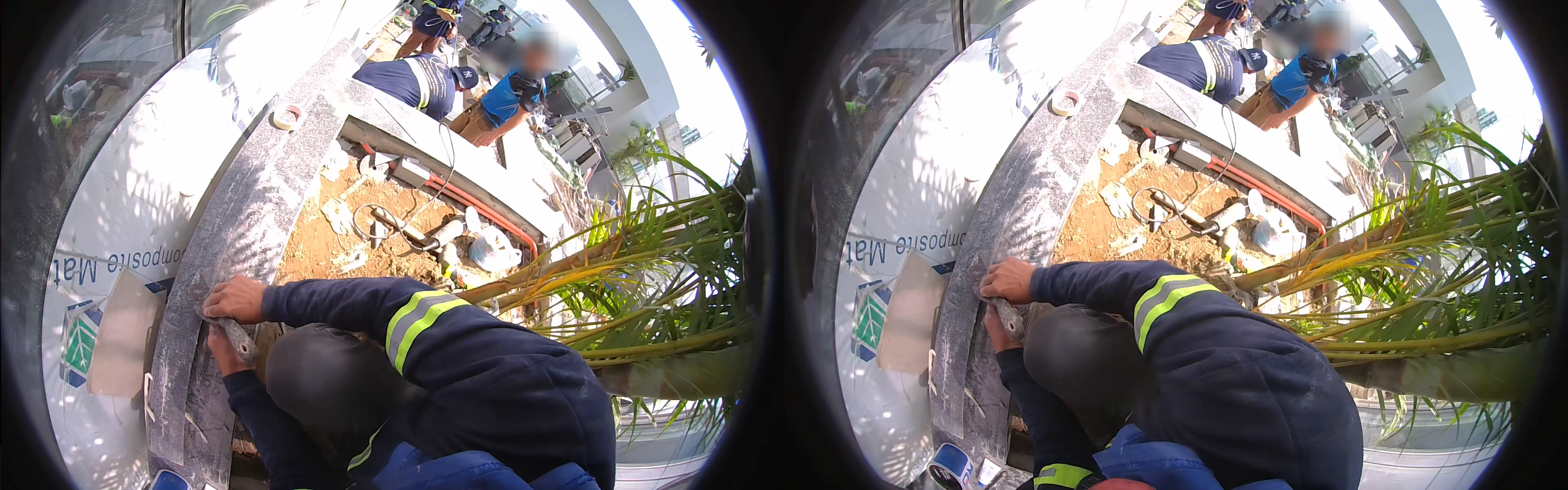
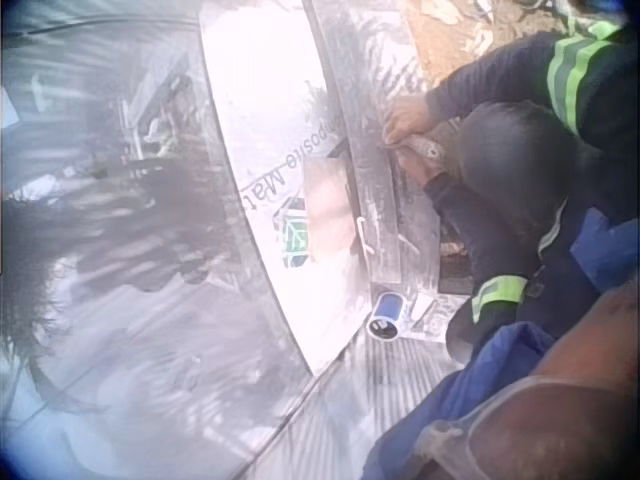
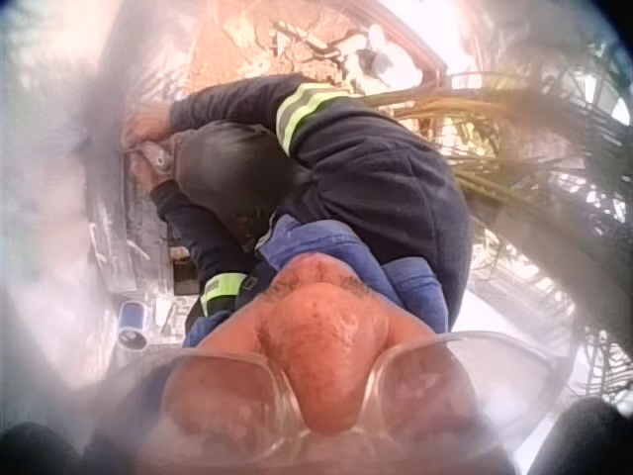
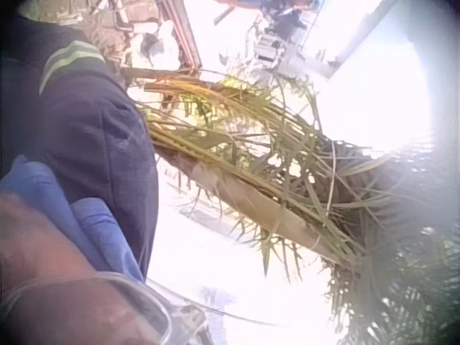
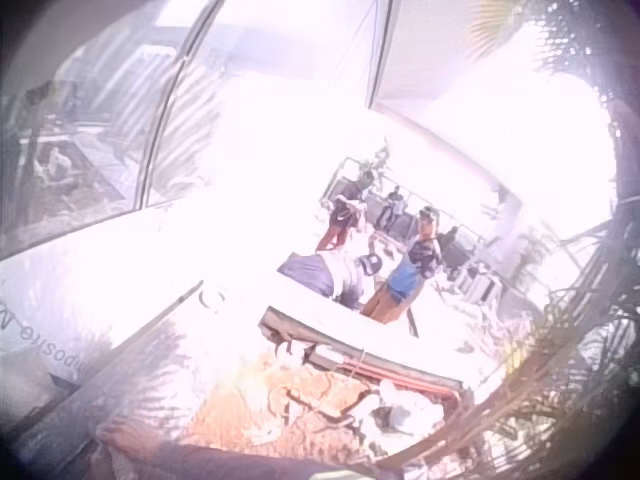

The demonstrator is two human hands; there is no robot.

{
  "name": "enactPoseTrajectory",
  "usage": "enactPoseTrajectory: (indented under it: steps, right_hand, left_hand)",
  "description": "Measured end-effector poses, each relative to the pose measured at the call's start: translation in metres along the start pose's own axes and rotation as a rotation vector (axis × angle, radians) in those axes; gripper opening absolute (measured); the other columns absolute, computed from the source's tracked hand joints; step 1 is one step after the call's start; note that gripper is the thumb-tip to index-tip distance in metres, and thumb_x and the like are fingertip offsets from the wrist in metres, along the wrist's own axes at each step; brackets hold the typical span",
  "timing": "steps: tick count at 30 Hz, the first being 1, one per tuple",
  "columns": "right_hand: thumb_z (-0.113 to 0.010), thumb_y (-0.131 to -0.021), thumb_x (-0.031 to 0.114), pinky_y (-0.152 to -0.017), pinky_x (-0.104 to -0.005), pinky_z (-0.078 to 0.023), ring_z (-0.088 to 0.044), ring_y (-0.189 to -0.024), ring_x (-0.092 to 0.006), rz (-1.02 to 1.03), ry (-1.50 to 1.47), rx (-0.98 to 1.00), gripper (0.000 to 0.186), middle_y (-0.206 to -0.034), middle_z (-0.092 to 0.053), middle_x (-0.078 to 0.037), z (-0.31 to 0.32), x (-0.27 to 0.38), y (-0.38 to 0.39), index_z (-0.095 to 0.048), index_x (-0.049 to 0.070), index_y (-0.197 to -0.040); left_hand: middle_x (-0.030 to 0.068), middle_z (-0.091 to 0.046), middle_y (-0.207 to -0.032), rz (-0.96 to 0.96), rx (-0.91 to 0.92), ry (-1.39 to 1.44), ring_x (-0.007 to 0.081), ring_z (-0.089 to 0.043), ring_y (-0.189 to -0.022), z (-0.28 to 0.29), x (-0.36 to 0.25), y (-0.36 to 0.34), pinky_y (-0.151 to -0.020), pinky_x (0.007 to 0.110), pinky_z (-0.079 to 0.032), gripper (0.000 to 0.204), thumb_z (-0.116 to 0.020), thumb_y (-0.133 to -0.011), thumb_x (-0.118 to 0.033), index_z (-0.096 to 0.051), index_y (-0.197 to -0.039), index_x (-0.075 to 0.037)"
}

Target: The person scoops mortar from a pile and applies it to a curved concrete surface using a trowel and a smaller tool. They spread and smooth the mortar along the edge of the structure.

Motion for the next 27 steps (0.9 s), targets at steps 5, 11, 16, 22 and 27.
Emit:
enactPoseTrajectory:
  steps: [5, 11, 16, 22, 27]
  right_hand:
    - [-0.068, -0.080, 0.015, -0.072, -0.0440, -0.056, -0.069, -0.101, -0.0264, -0.125, 0.051, 0.005, 0.019, -0.104, -0.071, -0.002, 0.006, -0.029, -0.026, -0.070, 0.016, -0.099]
    - [-0.067, -0.081, 0.012, -0.081, -0.0443, -0.057, -0.067, -0.110, -0.0271, -0.062, -0.061, -0.063, 0.028, -0.120, -0.070, -0.003, 0.025, 0.006, -0.005, -0.069, 0.012, -0.109]
    - [-0.068, -0.079, 0.014, -0.078, -0.0439, -0.057, -0.066, -0.105, -0.0277, 0.133, 0.001, -0.077, 0.030, -0.115, -0.069, -0.003, 0.068, 0.029, -0.043, -0.069, 0.012, -0.109]
    - [-0.067, -0.079, 0.012, -0.081, -0.0421, -0.058, -0.065, -0.109, -0.0278, -0.098, 0.043, -0.130, 0.043, -0.125, -0.067, -0.005, 0.102, -0.037, -0.011, -0.066, 0.011, -0.121]
    - [-0.066, -0.080, 0.013, -0.083, -0.0410, -0.058, -0.061, -0.116, -0.0274, 0.050, -0.035, -0.199, 0.041, -0.129, -0.064, -0.006, 0.097, 0.007, -0.014, -0.066, 0.010, -0.121]
  left_hand:
    - [0.0006, -0.054, -0.082, 0.349, -0.105, 0.022, 0.0073, -0.045, -0.054, -0.046, -0.028, 0.033, -0.043, 0.024, -0.032, 0.022, -0.059, -0.103, -0.030, -0.057, -0.102, -0.008]
    - [0.0109, -0.061, -0.101, -0.599, 0.277, -0.819, 0.0262, -0.061, -0.084, -0.032, -0.069, 0.040, -0.071, 0.037, -0.050, 0.032, -0.063, -0.096, -0.024, -0.056, -0.120, -0.003]
    - [0.0254, -0.055, -0.137, -0.370, 0.049, -0.329, 0.0417, -0.053, -0.128, 0.019, -0.055, -0.032, -0.113, 0.040, -0.038, 0.054, -0.061, -0.098, -0.021, -0.045, -0.142, 0.006]
    - [0.0348, -0.045, -0.148, -0.406, -0.134, -1.382, 0.0463, -0.044, -0.139, -0.076, -0.104, 0.035, -0.116, 0.049, -0.035, 0.053, -0.050, -0.103, -0.012, -0.037, -0.148, 0.011]
    - [0.0353, -0.051, -0.141, -0.404, -0.145, -1.517, 0.0469, -0.051, -0.131, -0.078, -0.132, 0.030, -0.112, 0.049, -0.041, 0.050, -0.052, -0.100, -0.010, -0.043, -0.144, 0.011]
Point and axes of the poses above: each hand's wrist, its own y-axis away from the middle knuckle, its own z-axis out of the back of the hand, x = y × z, the point moved 5 cm from there along -y, towards the middle knuckle
